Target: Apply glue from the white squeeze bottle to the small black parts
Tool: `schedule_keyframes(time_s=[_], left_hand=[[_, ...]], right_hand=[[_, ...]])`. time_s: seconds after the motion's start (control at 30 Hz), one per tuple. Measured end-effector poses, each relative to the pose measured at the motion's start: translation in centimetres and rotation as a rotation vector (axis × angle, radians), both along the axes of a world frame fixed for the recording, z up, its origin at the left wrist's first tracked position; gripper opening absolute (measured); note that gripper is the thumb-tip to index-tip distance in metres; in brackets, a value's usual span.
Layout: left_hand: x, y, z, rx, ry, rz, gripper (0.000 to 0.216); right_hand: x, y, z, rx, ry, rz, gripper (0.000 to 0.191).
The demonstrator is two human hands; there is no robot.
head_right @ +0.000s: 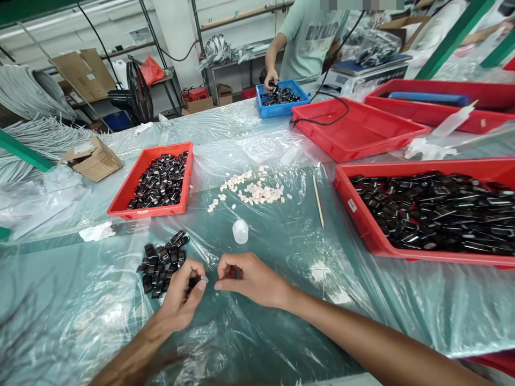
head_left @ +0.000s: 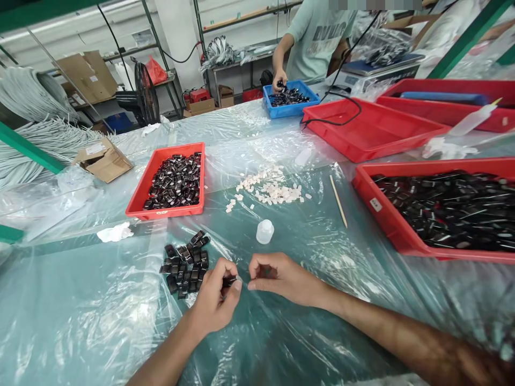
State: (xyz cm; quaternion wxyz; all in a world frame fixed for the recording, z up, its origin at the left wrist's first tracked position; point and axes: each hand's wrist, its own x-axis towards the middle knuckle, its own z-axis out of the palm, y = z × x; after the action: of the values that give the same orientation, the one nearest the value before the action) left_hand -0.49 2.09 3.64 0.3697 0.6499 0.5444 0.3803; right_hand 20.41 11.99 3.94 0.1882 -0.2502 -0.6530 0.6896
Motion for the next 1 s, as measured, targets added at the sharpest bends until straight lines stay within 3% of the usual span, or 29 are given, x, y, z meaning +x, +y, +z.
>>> schedule_keyframes(time_s=[0.17,0.27,0.47,0.8,1.0], left_hand=[[0.0,0.0,-0.2,-0.016,0.024,0.002,0.015],[0.0,-0.1,-0.2,-0.058,0.004,-0.012,0.016],[0.0,0.1,0.3,-0.045,-0.027,-0.013,0.016],[0.1,0.4,0.2,-0.031,-0.025,-0.026,0.013],[0.1,0.3,0.2,-0.036,0.015,-0.027,0.011]], right_hand=[[-0.1,0.0,-0.2,0.194,-0.087,-0.043,0.03],[0.0,0.1,-0.3,0.108,-0.189,-0.066,0.023],[0.7,1.2,0.1,-0.153,-0.193,0.016,0.039],[0.6,0.6,0.5,-0.175,0.079,-0.021,0.034],[0.4,-0.1,0.4,-0.138,0.133,-0.018,0.033]])
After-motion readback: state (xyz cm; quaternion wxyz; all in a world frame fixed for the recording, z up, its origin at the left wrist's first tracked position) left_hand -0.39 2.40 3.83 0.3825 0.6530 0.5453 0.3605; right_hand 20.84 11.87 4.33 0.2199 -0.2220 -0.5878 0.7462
